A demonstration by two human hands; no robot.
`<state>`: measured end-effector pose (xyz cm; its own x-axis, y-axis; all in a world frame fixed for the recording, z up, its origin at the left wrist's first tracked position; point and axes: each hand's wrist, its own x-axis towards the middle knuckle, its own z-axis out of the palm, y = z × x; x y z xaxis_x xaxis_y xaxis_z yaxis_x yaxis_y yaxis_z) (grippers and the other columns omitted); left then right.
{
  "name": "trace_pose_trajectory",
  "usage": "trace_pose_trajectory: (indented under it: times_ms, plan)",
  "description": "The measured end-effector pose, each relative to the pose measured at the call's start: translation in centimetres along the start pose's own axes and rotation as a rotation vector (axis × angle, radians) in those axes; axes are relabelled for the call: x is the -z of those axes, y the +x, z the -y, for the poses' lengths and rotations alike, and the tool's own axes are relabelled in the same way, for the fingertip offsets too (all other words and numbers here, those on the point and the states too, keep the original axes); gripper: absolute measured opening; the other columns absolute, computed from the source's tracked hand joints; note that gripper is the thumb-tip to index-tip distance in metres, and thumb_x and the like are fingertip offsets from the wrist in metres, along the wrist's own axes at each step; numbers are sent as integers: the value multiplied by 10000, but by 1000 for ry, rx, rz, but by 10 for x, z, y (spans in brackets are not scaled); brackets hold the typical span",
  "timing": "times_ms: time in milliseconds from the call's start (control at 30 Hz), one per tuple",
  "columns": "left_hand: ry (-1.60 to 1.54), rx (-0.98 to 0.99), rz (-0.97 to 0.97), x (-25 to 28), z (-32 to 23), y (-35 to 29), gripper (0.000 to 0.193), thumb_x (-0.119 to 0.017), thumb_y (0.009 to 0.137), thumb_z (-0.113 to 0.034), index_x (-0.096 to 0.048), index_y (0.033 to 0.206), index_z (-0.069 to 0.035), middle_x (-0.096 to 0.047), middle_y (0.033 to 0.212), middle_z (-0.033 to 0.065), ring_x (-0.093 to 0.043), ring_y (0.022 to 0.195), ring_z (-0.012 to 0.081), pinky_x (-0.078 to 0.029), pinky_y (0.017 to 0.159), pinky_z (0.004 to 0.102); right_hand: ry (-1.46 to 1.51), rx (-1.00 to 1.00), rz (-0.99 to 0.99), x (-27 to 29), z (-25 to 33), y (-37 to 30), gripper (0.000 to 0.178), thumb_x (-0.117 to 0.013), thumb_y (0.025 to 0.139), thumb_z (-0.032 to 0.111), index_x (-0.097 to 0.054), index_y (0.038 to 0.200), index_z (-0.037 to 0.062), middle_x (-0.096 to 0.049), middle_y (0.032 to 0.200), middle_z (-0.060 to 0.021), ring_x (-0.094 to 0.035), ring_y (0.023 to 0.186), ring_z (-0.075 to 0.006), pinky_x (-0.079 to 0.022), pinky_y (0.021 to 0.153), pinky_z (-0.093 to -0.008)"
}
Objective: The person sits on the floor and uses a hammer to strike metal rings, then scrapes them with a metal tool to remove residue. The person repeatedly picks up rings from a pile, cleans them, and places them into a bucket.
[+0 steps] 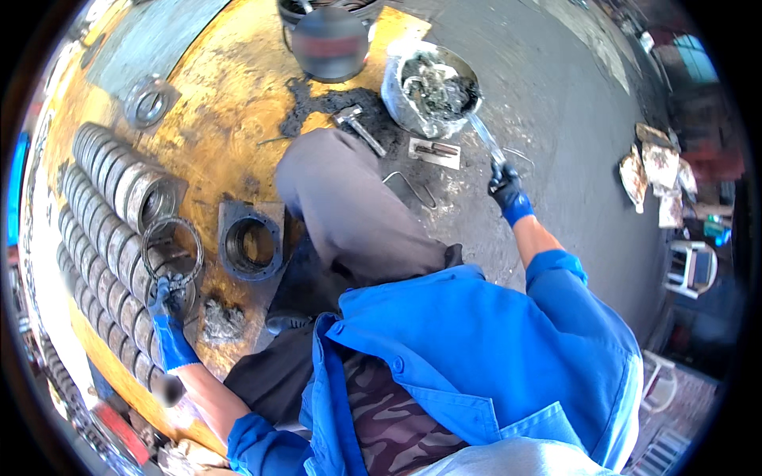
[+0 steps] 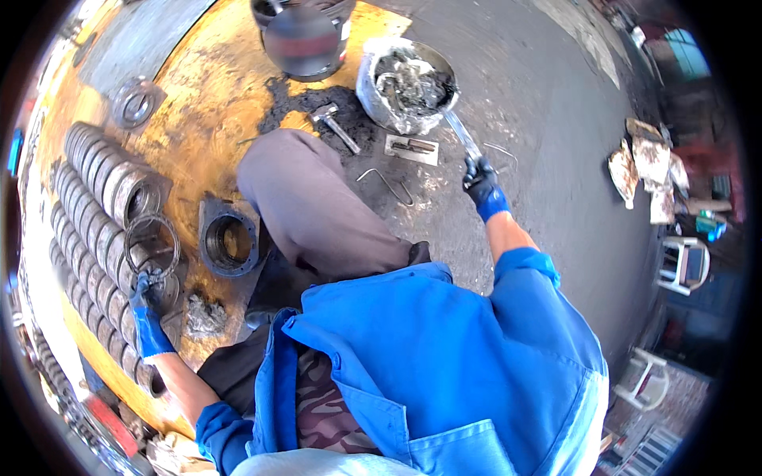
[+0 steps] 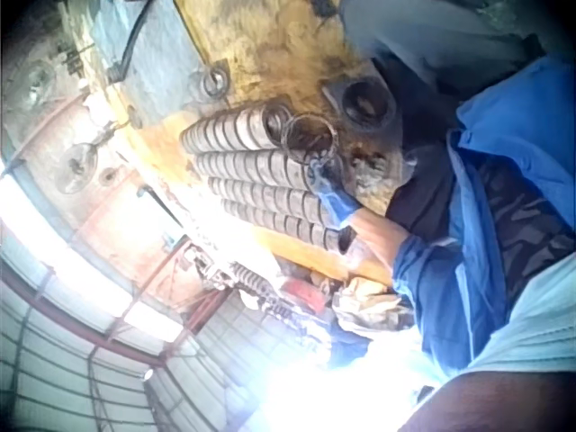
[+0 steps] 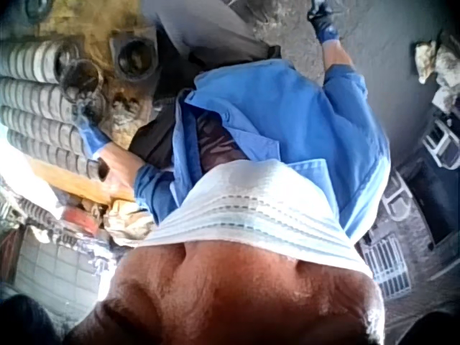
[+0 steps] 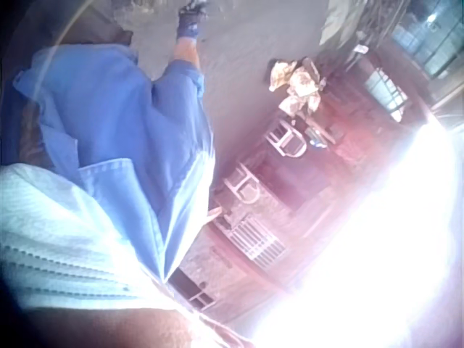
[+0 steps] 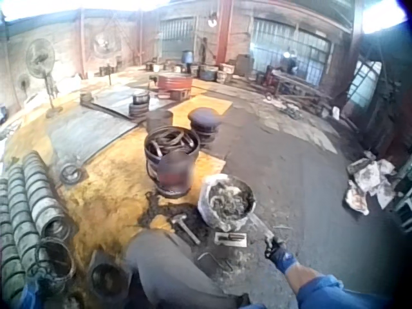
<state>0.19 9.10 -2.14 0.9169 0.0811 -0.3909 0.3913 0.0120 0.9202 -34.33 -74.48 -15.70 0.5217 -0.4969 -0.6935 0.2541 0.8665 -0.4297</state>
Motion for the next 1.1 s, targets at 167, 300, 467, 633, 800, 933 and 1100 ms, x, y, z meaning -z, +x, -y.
trace_pose_trajectory:
  times_ms: [167, 300, 467, 633, 800, 933, 1100]
  plan:
    - [401, -234, -5, -42, -37, -42, 345, -490, 938, -174, -598, 1203, 19, -625, 1194, 121, -578, 1107, 212, -410, 1001, 316, -127, 71, 104, -55, 12, -23, 213, -497, 964, 330, -514, 793, 204, -388, 555, 89, -308, 415, -69, -262, 386, -233]
    - [-105, -115, -102, -95, -66, -53, 272, -561, 904, -144, -647, 1122, -5, -693, 999, 91, -650, 823, 163, -527, 725, 292, -161, 111, 549, -173, 31, -14, 262, -521, 951, 229, -565, 1140, 53, -567, 738, 8, -427, 548, -55, -369, 480, -229]
    - [-395, -326, -53, -85, -60, -44, 276, -573, 928, -181, -628, 1120, 9, -693, 979, 153, -674, 783, 193, -541, 633, 279, -135, -158, 852, -406, -73, -96, 262, -512, 955, 271, -572, 1091, 56, -588, 765, -16, -483, 573, -117, -417, 523, -290]
    - [-449, -352, -48, -74, -52, -33, 280, -570, 931, -174, -618, 1139, 8, -687, 1013, 150, -678, 824, 196, -553, 665, 291, -248, -363, 974, -491, -256, -175, 252, -534, 937, 298, -583, 1040, 73, -668, 848, -80, -560, 577, -146, -441, 501, -303]
    - [-416, -228, -140, -99, -76, -52, 264, -559, 924, -88, -589, 1143, 57, -666, 1011, 150, -672, 901, 251, -565, 723, 323, -483, -783, 839, -455, -374, -193, 411, -424, 984, 364, -500, 1198, 23, -652, 868, -123, -592, 587, -188, -486, 500, -342]
    - [-371, -261, -163, -85, -67, -55, 234, -543, 925, -80, -595, 1099, 68, -667, 959, 142, -664, 814, 227, -539, 700, 285, -565, -812, 987, -444, -396, -214, 438, -440, 978, 367, -465, 1256, 28, -656, 916, -146, -577, 601, -181, -491, 556, -325]
    - [332, -341, -231, -99, -89, -72, 224, -562, 933, -158, -628, 1020, 37, -677, 816, 78, -627, 701, 140, -499, 618, 258, -669, -642, 1058, -450, -402, -197, 415, -493, 946, 332, -500, 1237, 36, -664, 926, -157, -588, 605, -170, -492, 541, -307]
